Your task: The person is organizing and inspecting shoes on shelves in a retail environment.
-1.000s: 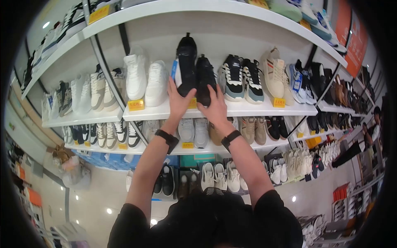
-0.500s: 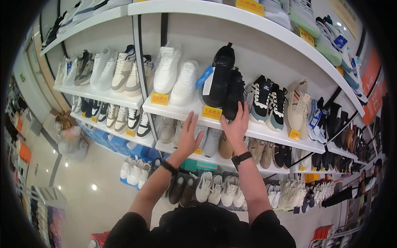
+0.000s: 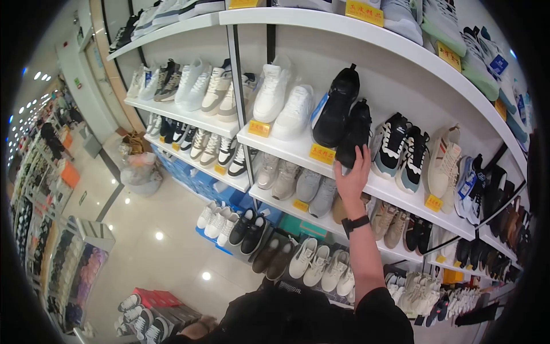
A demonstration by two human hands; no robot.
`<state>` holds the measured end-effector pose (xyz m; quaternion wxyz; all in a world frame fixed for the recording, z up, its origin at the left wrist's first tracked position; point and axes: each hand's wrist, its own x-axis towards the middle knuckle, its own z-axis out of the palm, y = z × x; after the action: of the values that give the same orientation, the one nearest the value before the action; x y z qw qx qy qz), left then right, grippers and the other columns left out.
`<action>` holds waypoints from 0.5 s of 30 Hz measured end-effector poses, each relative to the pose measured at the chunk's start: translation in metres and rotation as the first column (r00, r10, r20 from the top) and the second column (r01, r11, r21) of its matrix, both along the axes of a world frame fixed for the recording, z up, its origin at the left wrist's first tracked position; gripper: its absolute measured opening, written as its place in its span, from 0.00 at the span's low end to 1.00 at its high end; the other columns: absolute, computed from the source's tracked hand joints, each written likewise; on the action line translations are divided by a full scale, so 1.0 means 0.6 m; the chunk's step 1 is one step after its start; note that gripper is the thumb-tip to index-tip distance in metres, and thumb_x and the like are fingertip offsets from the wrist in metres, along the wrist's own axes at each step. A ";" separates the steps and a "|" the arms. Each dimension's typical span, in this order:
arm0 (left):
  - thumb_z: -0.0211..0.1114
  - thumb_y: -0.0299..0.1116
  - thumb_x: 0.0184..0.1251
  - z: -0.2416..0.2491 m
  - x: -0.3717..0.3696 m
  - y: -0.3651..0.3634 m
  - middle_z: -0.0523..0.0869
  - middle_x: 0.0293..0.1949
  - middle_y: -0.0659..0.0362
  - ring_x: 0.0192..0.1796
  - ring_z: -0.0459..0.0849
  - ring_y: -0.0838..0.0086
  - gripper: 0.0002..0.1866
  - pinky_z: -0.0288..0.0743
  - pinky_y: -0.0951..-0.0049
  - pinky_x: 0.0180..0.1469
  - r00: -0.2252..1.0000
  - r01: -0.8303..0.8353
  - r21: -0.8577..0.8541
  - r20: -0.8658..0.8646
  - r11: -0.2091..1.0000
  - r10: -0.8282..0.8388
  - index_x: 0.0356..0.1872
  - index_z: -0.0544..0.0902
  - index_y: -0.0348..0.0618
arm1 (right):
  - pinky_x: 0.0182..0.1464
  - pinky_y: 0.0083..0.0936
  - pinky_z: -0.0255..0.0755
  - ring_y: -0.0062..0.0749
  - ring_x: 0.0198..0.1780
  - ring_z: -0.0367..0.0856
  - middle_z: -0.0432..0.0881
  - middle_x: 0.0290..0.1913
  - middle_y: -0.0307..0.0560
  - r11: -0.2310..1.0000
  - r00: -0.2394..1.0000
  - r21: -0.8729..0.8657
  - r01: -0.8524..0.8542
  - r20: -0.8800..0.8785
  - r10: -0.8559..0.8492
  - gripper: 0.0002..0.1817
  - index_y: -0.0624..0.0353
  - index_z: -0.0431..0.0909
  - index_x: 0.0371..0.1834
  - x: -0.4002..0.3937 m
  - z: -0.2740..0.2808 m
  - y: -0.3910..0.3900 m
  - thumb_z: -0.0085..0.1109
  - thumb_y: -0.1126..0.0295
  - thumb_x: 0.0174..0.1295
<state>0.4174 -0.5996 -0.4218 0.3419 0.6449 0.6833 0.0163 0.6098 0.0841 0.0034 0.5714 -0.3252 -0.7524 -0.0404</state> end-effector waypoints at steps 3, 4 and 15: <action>0.57 0.43 0.71 0.025 0.035 -0.081 0.88 0.51 0.50 0.55 0.85 0.57 0.20 0.77 0.58 0.60 0.861 -0.415 -0.122 0.267 0.901 0.433 0.57 0.85 0.47 | 0.77 0.50 0.57 0.62 0.77 0.61 0.66 0.74 0.62 0.998 0.994 0.031 -0.056 -0.097 0.058 0.34 0.64 0.70 0.68 0.001 0.002 -0.007 0.69 0.74 0.56; 0.57 0.43 0.71 0.026 0.022 -0.093 0.89 0.48 0.51 0.52 0.86 0.58 0.17 0.78 0.57 0.56 0.918 -0.364 -0.199 0.091 0.910 0.387 0.52 0.86 0.47 | 0.77 0.50 0.57 0.62 0.77 0.61 0.66 0.74 0.62 0.998 0.992 0.008 -0.068 -0.104 0.069 0.34 0.64 0.70 0.68 -0.003 0.006 -0.018 0.69 0.74 0.56; 0.69 0.33 0.69 0.592 -0.215 0.753 0.80 0.62 0.41 0.63 0.81 0.51 0.28 0.78 0.58 0.59 0.742 -0.667 0.623 0.513 0.408 0.431 0.67 0.74 0.34 | 0.78 0.49 0.55 0.64 0.78 0.57 0.60 0.76 0.67 0.861 0.878 -0.185 -0.473 -0.021 0.478 0.40 0.66 0.61 0.74 -0.228 0.054 -0.103 0.69 0.70 0.59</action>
<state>0.2884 -0.1480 -0.0667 0.0929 0.4523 0.7257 0.5100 0.4729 0.0221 0.0355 0.5213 -0.1807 -0.8171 0.1673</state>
